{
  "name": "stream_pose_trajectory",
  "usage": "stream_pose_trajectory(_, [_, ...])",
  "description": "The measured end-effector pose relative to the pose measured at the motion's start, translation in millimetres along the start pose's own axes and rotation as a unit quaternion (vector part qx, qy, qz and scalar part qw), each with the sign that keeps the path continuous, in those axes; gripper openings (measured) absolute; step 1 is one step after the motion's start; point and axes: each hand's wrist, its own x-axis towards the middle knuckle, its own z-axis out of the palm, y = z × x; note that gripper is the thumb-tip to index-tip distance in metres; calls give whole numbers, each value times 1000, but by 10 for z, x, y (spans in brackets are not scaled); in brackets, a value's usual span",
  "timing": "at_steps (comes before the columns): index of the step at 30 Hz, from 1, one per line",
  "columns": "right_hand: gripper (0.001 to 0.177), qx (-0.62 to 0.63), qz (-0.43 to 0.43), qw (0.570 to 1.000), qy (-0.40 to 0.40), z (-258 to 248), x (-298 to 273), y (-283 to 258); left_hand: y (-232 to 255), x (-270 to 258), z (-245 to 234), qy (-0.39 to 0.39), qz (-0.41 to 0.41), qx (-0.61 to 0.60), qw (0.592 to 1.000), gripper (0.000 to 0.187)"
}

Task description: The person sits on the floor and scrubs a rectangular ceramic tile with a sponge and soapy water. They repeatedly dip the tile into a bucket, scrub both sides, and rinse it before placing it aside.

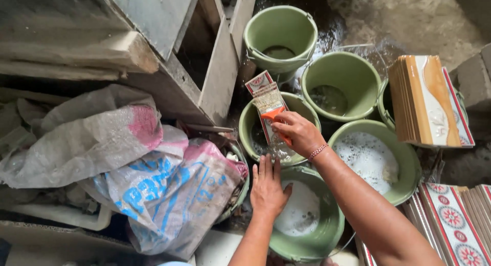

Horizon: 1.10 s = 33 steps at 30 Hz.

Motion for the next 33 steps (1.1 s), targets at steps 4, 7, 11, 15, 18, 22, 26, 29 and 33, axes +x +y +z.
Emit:
stream_pose_trajectory(4, [6, 18, -13, 999, -49, 95, -292, -127, -26, -29, 114, -23, -3, 22, 999, 100])
stream_pose_trajectory(7, [17, 45, 49, 988, -140, 222, -444, -80, -52, -7, 246, 16, 10, 101, 995, 112])
stream_pose_trajectory(11, [30, 42, 299, 892, -337, 187, -231, -169, -39, -88, 204, 29, 13, 119, 992, 118])
stream_pose_trajectory(15, [18, 29, 397, 829, -392, 197, -6, -10, -51, -61, 218, 47, 18, 128, 991, 118])
stream_pose_trajectory(18, [32, 37, 348, 850, -395, 230, 51, 62, -49, -85, 207, 122, 21, 225, 966, 126])
stream_pose_trajectory(22, [20, 22, 277, 921, -274, 98, 169, 191, 40, -72, -81, -5, 10, 7, 1000, 101])
stream_pose_trajectory(26, [22, 19, 148, 989, -24, -207, 332, 182, 67, 93, 80, 175, -13, -31, 984, 70])
stream_pose_trajectory(29, [23, 19, 114, 990, 75, -266, 157, 85, -44, 392, 252, 283, -17, -23, 959, 41])
stream_pose_trajectory(33, [27, 17, 197, 967, 158, -260, -371, 72, -49, 1263, 187, 272, -147, -50, 950, 55])
